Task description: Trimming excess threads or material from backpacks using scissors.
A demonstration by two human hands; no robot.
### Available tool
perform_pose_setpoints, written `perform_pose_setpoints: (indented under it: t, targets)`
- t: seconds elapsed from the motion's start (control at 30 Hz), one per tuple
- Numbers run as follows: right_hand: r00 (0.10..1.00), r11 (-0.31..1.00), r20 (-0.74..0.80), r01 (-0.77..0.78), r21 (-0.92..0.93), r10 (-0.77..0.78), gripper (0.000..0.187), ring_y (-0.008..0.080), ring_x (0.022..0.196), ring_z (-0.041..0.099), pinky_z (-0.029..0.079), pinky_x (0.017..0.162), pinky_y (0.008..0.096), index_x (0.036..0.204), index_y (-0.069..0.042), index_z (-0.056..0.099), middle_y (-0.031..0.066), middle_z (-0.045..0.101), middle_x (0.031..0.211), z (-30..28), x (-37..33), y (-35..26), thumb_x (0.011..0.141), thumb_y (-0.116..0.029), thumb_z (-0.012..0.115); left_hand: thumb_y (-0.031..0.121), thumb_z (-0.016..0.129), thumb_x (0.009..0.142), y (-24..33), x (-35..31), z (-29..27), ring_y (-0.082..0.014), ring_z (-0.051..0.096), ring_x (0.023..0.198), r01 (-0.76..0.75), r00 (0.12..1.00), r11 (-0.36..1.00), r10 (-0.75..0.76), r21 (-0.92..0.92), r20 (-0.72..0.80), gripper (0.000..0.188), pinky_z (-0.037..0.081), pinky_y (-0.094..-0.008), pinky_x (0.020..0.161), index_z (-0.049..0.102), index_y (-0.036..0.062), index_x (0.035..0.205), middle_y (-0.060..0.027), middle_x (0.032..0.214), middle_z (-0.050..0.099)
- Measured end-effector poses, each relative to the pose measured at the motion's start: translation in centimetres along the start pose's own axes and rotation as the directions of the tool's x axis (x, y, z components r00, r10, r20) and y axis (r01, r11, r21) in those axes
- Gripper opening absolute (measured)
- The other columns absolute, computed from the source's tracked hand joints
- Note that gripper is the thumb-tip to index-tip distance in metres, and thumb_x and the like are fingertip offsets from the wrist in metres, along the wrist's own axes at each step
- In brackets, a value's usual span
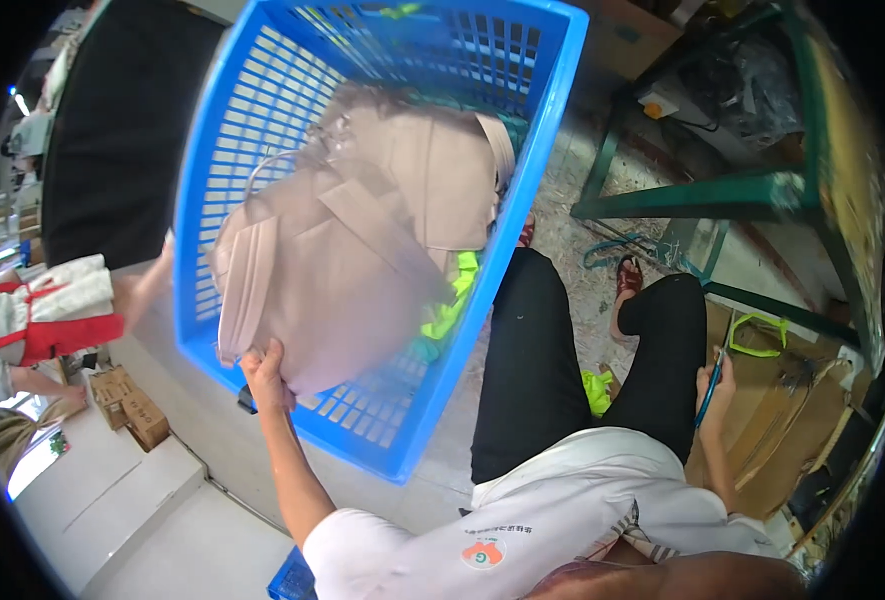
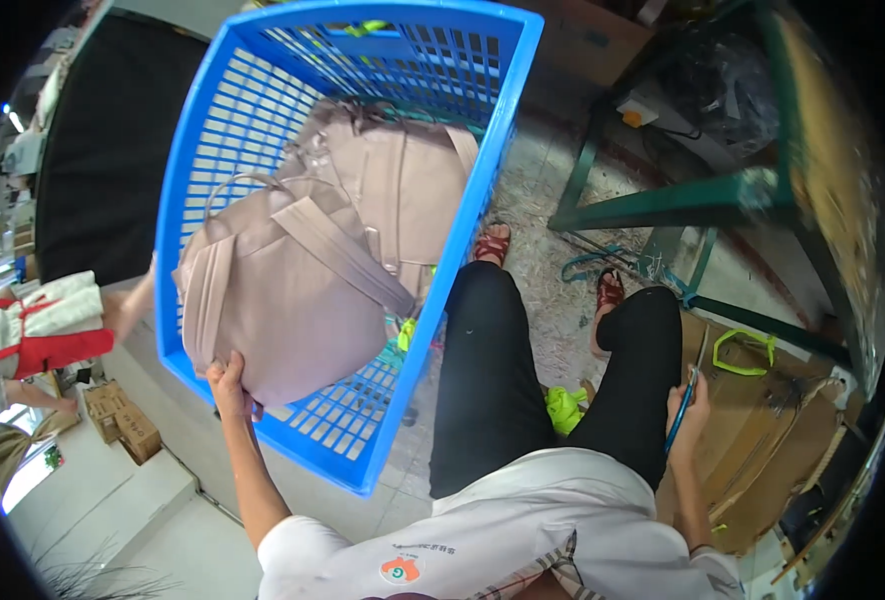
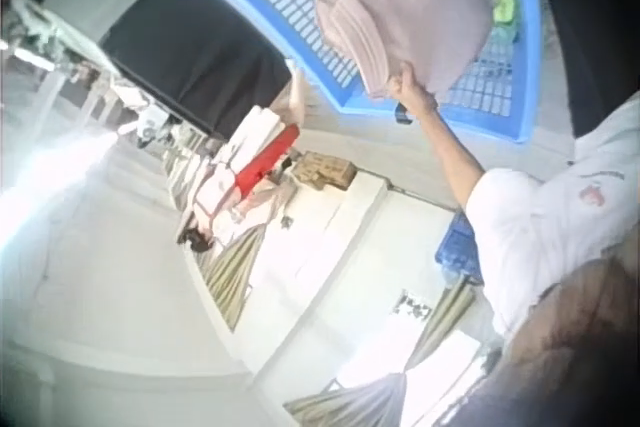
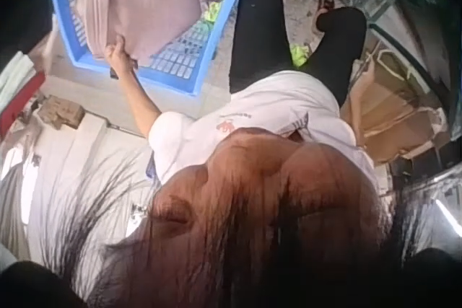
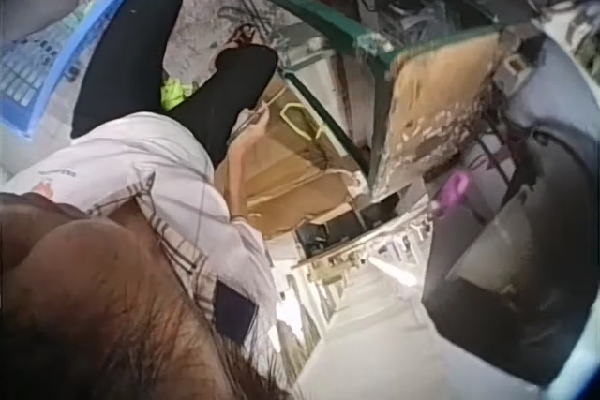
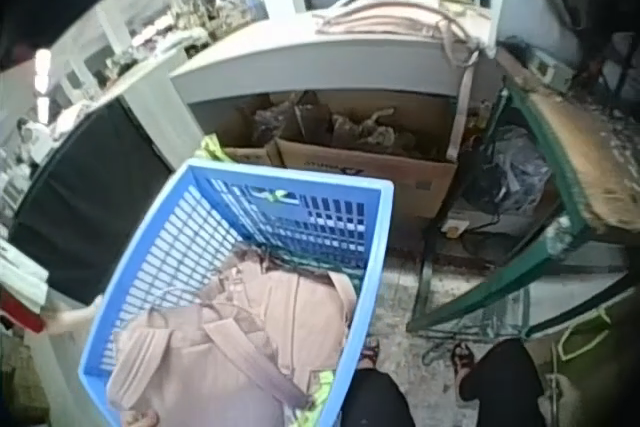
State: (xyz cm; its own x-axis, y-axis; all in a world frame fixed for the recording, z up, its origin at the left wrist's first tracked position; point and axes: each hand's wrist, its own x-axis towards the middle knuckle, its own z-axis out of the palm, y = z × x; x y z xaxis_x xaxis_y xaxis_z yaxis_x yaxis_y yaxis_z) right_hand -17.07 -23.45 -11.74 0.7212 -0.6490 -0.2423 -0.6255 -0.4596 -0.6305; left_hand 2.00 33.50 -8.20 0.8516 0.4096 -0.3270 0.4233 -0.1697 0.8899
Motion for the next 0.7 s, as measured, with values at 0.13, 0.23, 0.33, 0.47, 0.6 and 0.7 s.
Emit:
perform_pose_setpoints:
  t: [0.13,0.23,0.33,0.47,0.6,0.7]
  targets:
    - [0.957,0.958,0.058,0.278,0.076,-0.283,0.045,0.0094,0.061,0.051,0.042,0.058,0.0231,0.115,-0.002,0.050,0.0028,0.053,0.066,1.1,0.6,-4.4,0.071,0.001,0.060,0.007,0.065,0.074,5.5,-5.9,-0.6,-0.0171,0.058,0.077,-0.163,0.984,0.942,0.176,-0.293,0.017,0.027,0.049,-0.0308,0.065,0.053,-0.0004,0.097,-0.0085,0.092,0.058]
    - [0.875,0.853,0.151,0.388,0.349,-0.460,0.050,0.0103,0.063,0.052,0.044,0.059,0.0228,0.116,0.000,0.047,0.0043,0.055,0.073,0.7,1.4,-10.9,0.070,0.001,0.065,0.013,0.070,0.072,6.7,-8.2,-2.4,-0.0192,0.057,0.086,-0.333,0.930,0.843,0.367,-0.422,-0.001,0.037,0.049,-0.0348,0.074,0.053,0.0010,0.101,-0.0083,0.098,0.058]
    - [0.765,0.691,0.136,0.471,0.549,-0.630,0.057,0.0097,0.064,0.054,0.046,0.060,0.0231,0.119,-0.002,0.044,0.0048,0.057,0.079,-0.3,1.8,-16.8,0.069,-0.005,0.070,0.018,0.073,0.069,8.4,-9.7,-1.7,-0.0203,0.056,0.092,-0.336,0.895,0.744,0.444,-0.578,0.050,0.046,0.045,-0.0383,0.083,0.052,0.0042,0.108,-0.0061,0.103,0.058]
    - [0.631,0.500,0.199,0.344,0.795,-0.750,0.078,0.0107,0.092,0.049,0.039,0.086,0.0272,0.127,-0.005,0.035,0.0033,0.054,0.098,-3.0,1.5,-23.2,0.066,-0.032,0.075,0.027,0.067,0.075,8.8,-12.4,1.3,-0.0246,0.047,0.109,-0.230,0.889,0.685,0.437,-0.691,0.138,0.051,0.038,-0.0423,0.094,0.048,0.0069,0.117,-0.0068,0.119,0.051]
    - [0.513,0.303,-0.020,0.537,0.787,-0.858,0.077,0.0094,0.090,0.049,0.040,0.081,0.0229,0.125,-0.004,0.038,0.0029,0.054,0.097,-4.8,2.1,-26.3,0.064,-0.029,0.078,0.039,0.059,0.079,7.8,-15.2,8.4,-0.0266,0.041,0.115,-0.003,0.938,0.631,0.271,-0.776,0.217,0.056,0.035,-0.0451,0.096,0.042,0.0096,0.124,-0.0069,0.126,0.044]
    - [0.581,0.365,0.063,0.419,0.831,-0.811,0.064,0.0079,0.084,0.050,0.040,0.076,0.0205,0.118,-0.003,0.046,0.0008,0.055,0.091,-6.8,1.7,-27.0,0.064,-0.017,0.078,0.042,0.057,0.080,5.9,-19.5,14.1,-0.0262,0.037,0.118,0.213,0.949,0.599,0.061,-0.772,0.309,0.059,0.034,-0.0458,0.096,0.040,0.0101,0.126,-0.0066,0.129,0.041]
